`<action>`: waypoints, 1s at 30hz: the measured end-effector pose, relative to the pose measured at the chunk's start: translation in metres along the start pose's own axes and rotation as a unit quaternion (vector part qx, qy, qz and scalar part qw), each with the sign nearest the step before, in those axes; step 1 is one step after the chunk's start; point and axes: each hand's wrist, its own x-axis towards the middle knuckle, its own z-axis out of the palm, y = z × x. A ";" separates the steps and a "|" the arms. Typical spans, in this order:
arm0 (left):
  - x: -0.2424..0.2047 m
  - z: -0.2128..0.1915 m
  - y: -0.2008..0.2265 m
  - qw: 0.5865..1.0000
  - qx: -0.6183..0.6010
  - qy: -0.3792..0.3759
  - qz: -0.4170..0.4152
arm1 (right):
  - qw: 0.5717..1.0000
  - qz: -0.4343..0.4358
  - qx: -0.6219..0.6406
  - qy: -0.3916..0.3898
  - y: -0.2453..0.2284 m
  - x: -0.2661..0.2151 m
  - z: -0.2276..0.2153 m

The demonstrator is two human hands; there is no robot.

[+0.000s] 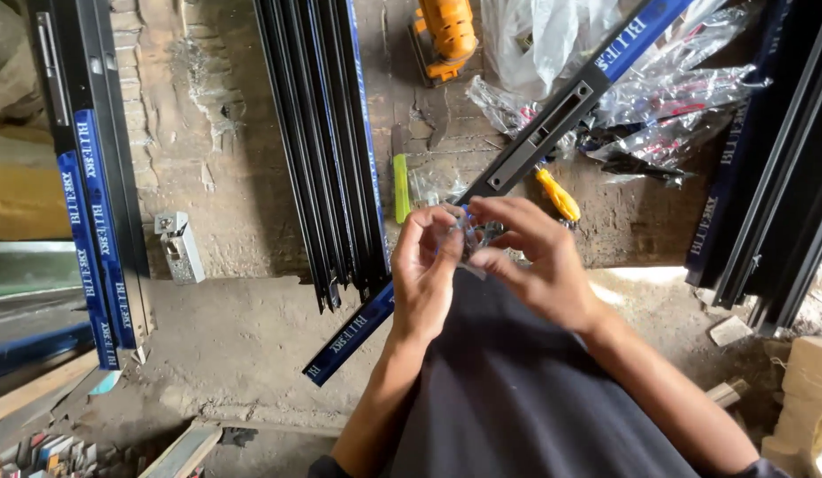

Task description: The person uses a power drill on a stack of black window frames, then switches to a utility knife to cut protective blue tape. They remove a metal bracket from a frame and handle small plastic bags containing hardware components.

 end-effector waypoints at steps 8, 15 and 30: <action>-0.004 0.001 0.023 0.997 0.023 -0.039 0.060 | 0.989 -0.022 0.147 0.012 0.024 -0.020 -0.010; -0.013 0.002 0.033 0.983 0.077 -0.153 0.061 | 0.990 0.008 0.144 0.004 0.019 -0.028 -0.002; -0.040 -0.002 0.001 0.984 0.119 -0.043 -0.129 | 0.993 -0.002 0.085 0.079 0.041 -0.064 -0.016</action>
